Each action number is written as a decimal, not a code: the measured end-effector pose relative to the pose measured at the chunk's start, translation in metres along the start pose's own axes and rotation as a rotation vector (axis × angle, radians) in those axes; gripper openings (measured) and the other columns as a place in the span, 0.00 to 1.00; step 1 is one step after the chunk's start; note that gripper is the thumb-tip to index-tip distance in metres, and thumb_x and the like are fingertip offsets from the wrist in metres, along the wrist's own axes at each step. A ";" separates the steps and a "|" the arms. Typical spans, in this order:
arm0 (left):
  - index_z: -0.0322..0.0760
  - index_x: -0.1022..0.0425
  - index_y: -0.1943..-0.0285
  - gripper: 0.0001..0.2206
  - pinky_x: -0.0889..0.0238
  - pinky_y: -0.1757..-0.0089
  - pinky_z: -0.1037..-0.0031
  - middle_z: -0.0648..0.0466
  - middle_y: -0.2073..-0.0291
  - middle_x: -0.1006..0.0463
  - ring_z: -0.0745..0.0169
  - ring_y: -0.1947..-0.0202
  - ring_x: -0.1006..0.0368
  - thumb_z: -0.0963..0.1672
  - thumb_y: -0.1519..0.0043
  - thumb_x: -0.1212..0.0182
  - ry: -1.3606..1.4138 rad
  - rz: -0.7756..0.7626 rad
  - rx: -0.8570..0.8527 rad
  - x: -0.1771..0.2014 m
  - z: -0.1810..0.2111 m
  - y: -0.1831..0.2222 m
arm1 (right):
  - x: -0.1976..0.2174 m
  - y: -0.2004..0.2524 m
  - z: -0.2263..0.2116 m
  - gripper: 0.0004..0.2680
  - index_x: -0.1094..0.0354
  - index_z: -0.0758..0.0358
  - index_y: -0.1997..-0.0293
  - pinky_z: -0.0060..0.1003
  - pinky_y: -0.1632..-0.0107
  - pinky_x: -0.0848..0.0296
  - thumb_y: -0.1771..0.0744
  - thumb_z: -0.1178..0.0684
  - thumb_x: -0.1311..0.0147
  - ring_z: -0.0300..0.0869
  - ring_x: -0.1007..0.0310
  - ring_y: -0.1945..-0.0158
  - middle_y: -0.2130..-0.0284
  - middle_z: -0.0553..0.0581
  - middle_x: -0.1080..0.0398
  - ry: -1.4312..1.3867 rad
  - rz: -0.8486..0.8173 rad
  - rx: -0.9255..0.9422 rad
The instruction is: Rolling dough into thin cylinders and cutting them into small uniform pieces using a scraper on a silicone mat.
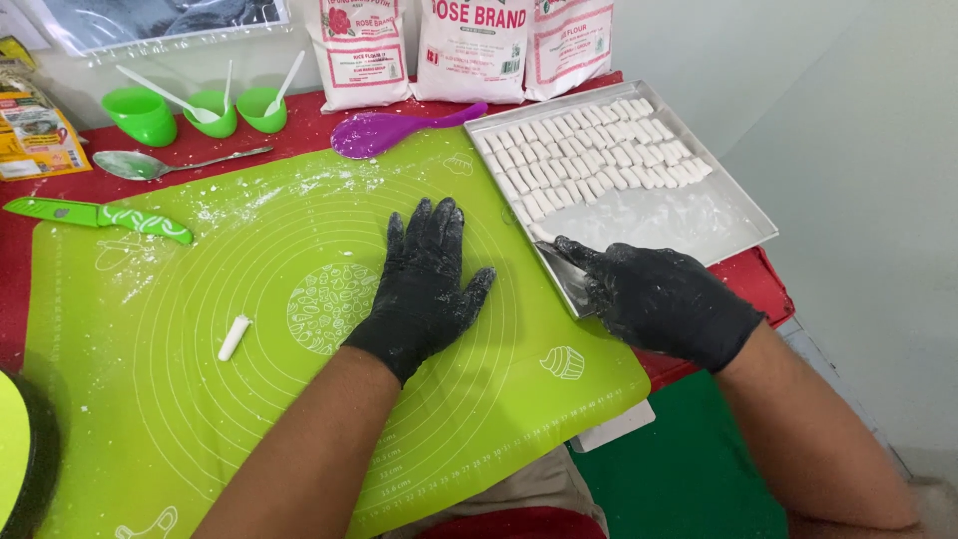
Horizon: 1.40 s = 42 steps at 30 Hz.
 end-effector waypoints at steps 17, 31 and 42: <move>0.32 0.46 0.22 0.37 0.77 0.28 0.44 0.38 0.23 0.47 0.38 0.22 0.58 0.59 0.32 0.51 -0.010 -0.017 0.009 -0.003 -0.001 -0.002 | 0.016 -0.002 0.006 0.19 0.33 0.44 0.31 0.49 0.43 0.25 0.32 0.45 0.55 0.57 0.20 0.45 0.49 0.63 0.21 -0.160 -0.282 -0.052; 0.26 0.47 0.22 0.36 0.74 0.29 0.42 0.37 0.23 0.47 0.33 0.23 0.55 0.57 0.31 0.55 -0.045 0.109 -0.092 0.001 0.002 0.002 | 0.014 -0.017 0.032 0.16 0.30 0.46 0.35 0.37 0.72 0.36 0.32 0.48 0.47 0.39 0.46 0.78 0.58 0.46 0.23 -0.387 -0.243 0.231; 0.32 0.45 0.22 0.35 0.74 0.29 0.44 0.37 0.25 0.44 0.39 0.23 0.54 0.57 0.32 0.47 -0.012 0.025 -0.040 0.013 0.006 -0.001 | 0.029 -0.067 0.046 0.05 0.24 0.48 0.63 0.43 0.53 0.24 0.34 0.44 0.40 0.51 0.21 0.57 0.69 0.52 0.24 -0.264 0.303 0.205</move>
Point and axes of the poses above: each hand's wrist, its own y-axis away from the middle knuckle, its own x-axis out of the back of the hand, z = x × y, the point moved 10 cm from there along -y, towards the middle knuckle
